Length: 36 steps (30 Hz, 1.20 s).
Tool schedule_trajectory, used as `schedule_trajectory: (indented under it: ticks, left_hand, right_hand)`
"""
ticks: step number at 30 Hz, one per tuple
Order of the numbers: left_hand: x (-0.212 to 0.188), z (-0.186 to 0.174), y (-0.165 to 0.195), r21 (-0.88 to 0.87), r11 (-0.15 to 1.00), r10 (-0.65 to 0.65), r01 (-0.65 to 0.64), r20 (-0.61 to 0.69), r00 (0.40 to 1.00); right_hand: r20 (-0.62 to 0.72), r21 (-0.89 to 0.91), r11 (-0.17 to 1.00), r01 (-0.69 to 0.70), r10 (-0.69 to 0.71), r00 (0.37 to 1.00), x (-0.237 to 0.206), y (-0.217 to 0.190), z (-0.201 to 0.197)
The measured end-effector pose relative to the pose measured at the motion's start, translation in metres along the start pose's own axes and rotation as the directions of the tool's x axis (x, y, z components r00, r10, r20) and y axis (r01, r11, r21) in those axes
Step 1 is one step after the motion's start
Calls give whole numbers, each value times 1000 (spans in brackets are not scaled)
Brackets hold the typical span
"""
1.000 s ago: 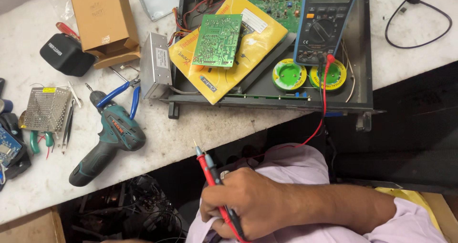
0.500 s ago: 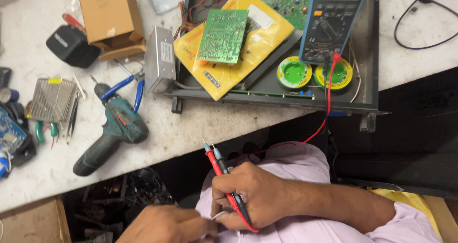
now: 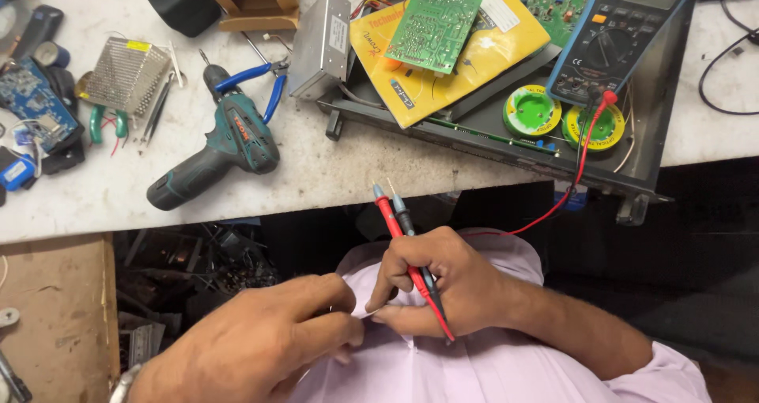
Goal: The person uses a multimeter to test a green circuit board, then writes down the readings on a small cardboard box. The person repeats the testing and recording process multiple times. Finally, the person removes the circuit board from a metal enclosure.
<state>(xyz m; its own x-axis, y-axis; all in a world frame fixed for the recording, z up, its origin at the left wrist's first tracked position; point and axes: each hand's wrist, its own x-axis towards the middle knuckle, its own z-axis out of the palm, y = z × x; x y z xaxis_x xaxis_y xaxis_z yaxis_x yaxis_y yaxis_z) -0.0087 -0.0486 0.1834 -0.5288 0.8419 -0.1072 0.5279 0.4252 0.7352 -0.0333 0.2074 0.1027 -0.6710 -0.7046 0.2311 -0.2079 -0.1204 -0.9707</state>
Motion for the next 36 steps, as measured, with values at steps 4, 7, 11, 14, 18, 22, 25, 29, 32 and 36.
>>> schedule_trajectory:
  ticks: [4,7,11,14,18,22,25,29,32,36]
  left_hand:
    - [12,6,28,-41,997,-59,60,18,998]
    - [9,5,38,-107,994,22,-21,5,1000]
    - [-4,22,32,-157,985,66,-66,-6,998]
    - [-8,35,20,-130,989,69,-69,-3,998]
    - [2,24,12,-338,926,118,-166,-158,980]
    - [45,21,12,365,907,377,-209,-485,789]
    - [73,23,-6,550,811,510,-199,-498,702]
    - [90,15,-46,566,766,589,-305,-428,686]
    - [107,0,-63,540,763,588,-355,-351,729]
    - [122,-40,-58,569,735,640,-368,-403,654]
  right_hand:
    - [22,-68,998,-3,5,1000,-9,-7,9]
    - [30,-71,997,-32,34,999,-18,-11,16]
    - [6,-48,999,3,-3,1000,-30,-14,24]
    - [34,-61,997,-35,37,999,-36,-15,23]
    - [42,79,995,61,-64,997,-40,-18,1]
    - [-133,-217,974,-65,37,990,-29,-18,-18]
    - [-108,-444,889,-110,68,992,-18,-19,-32]
    - [-56,-600,796,-74,50,997,-9,-15,-56]
    - [-25,-697,695,-179,225,974,2,-7,-73]
    - [-113,-759,600,-254,263,958,16,-8,-100]
